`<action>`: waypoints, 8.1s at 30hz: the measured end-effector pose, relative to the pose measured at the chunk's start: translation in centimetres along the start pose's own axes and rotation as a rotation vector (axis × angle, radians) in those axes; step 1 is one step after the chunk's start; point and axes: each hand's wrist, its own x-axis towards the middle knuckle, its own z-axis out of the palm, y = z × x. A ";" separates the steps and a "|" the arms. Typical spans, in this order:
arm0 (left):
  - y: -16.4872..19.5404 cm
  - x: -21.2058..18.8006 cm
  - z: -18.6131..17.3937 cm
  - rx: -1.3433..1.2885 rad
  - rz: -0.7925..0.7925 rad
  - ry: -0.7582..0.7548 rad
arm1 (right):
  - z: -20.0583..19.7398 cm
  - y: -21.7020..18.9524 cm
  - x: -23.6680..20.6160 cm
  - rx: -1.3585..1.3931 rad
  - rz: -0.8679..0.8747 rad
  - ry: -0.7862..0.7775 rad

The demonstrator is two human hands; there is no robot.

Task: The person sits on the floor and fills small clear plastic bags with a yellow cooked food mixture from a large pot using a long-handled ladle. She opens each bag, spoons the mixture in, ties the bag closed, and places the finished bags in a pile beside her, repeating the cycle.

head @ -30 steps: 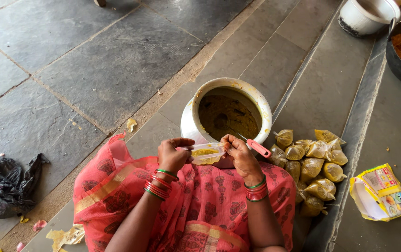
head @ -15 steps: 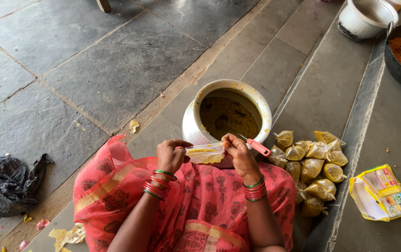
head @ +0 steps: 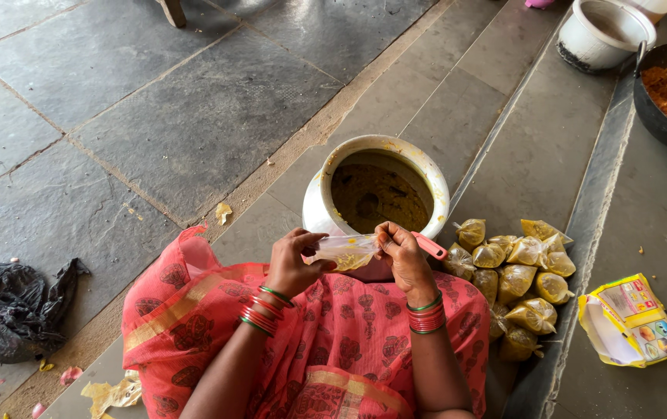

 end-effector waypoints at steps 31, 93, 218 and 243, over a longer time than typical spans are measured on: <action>2.3 -0.5 0.2 0.280 0.138 0.229 | 5.1 -2.4 -1.3 -0.794 -0.616 0.071; -5.3 -3.1 0.5 0.429 0.229 -0.006 | 2.3 1.8 0.9 -0.774 -0.293 -0.082; -5.5 -5.9 5.0 -0.367 -0.305 -0.060 | 5.6 1.6 -1.8 -0.753 -0.430 -0.412; 2.4 -8.0 -0.3 0.726 0.383 0.107 | 7.9 3.4 -3.9 -0.776 -0.732 0.101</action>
